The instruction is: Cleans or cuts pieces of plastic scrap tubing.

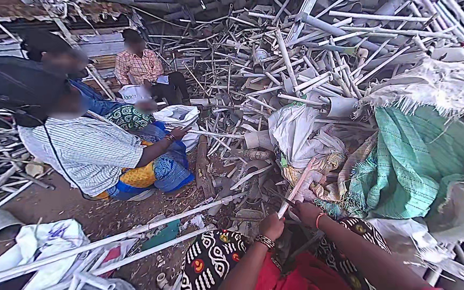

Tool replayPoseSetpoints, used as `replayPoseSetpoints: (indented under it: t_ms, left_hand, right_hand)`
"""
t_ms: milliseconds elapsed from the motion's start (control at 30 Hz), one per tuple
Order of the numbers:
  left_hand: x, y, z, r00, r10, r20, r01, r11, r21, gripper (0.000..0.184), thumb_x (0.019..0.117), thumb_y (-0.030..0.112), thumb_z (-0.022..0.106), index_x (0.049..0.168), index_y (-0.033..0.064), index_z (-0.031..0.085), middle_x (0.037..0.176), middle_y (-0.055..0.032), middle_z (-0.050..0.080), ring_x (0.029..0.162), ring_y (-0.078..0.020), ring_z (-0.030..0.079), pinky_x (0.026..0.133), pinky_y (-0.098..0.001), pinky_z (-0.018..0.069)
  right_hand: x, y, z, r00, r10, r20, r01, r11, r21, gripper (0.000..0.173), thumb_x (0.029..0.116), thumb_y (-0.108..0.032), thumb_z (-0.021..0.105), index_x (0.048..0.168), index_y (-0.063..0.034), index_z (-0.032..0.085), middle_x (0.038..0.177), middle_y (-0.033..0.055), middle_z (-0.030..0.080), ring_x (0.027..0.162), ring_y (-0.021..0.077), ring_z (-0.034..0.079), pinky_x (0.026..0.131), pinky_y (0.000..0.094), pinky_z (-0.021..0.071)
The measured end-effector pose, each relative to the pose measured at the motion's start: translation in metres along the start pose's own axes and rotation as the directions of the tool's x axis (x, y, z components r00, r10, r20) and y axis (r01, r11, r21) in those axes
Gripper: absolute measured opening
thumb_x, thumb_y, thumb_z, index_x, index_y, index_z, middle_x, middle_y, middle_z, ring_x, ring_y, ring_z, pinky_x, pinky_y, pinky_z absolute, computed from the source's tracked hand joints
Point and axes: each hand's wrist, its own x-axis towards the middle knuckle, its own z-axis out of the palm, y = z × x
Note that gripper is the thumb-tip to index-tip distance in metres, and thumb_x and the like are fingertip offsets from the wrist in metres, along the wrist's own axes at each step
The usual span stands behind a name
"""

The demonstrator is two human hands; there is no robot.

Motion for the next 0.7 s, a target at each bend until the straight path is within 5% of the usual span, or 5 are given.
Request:
replayPoseSetpoints:
  t_ms: [200,367,533,700]
  left_hand:
    - [0.004,-0.002,0.006,1.0,0.029,-0.009,-0.029,0.997,-0.069,0.055,0.1057,0.032,0.059,0.144,-0.0053,0.048,0.139,-0.0268,0.059,0.131,-0.0385,0.059,0.109,-0.0561,0.0469]
    - [0.006,-0.005,-0.01,0.997,0.044,-0.06,-0.051,0.992,-0.115,0.049,0.1079,0.036,0.055,0.136,-0.0035,0.058,0.135,-0.0259,0.062,0.13,-0.0383,0.059,0.11,-0.0553,0.0453]
    - [0.006,-0.003,-0.012,1.0,-0.017,-0.011,0.015,0.995,-0.096,0.049,0.11,0.036,0.048,0.135,-0.0047,0.057,0.135,-0.0267,0.062,0.13,-0.0389,0.059,0.109,-0.0569,0.046]
    - [0.003,0.003,0.003,1.0,0.026,0.008,-0.025,0.999,-0.037,0.053,0.1113,0.037,0.046,0.146,-0.0025,0.049,0.138,-0.0267,0.061,0.132,-0.0394,0.059,0.11,-0.0568,0.0462]
  right_hand:
    - [0.039,0.035,-0.021,0.979,0.175,-0.1,-0.153,0.968,0.199,0.06,0.1123,-0.048,0.033,0.139,0.0008,0.053,0.133,0.0272,0.063,0.129,0.041,0.06,0.105,0.0603,0.0462]
    - [-0.02,-0.025,0.004,0.998,0.056,-0.029,-0.058,0.996,-0.066,0.047,0.1123,-0.036,0.037,0.146,-0.0042,0.042,0.124,0.0269,0.066,0.119,0.0451,0.065,0.094,0.0615,0.0524]
    - [-0.044,-0.056,0.035,0.999,0.036,0.011,-0.035,0.994,-0.103,0.047,0.108,-0.012,0.042,0.154,-0.0055,0.034,0.126,0.0272,0.065,0.117,0.0461,0.066,0.092,0.0607,0.0538]
    - [0.006,-0.005,0.02,0.966,0.211,-0.151,-0.217,0.976,-0.02,0.041,0.112,-0.02,0.036,0.152,-0.0079,0.037,0.123,0.0256,0.068,0.116,0.0453,0.067,0.091,0.0607,0.0545]
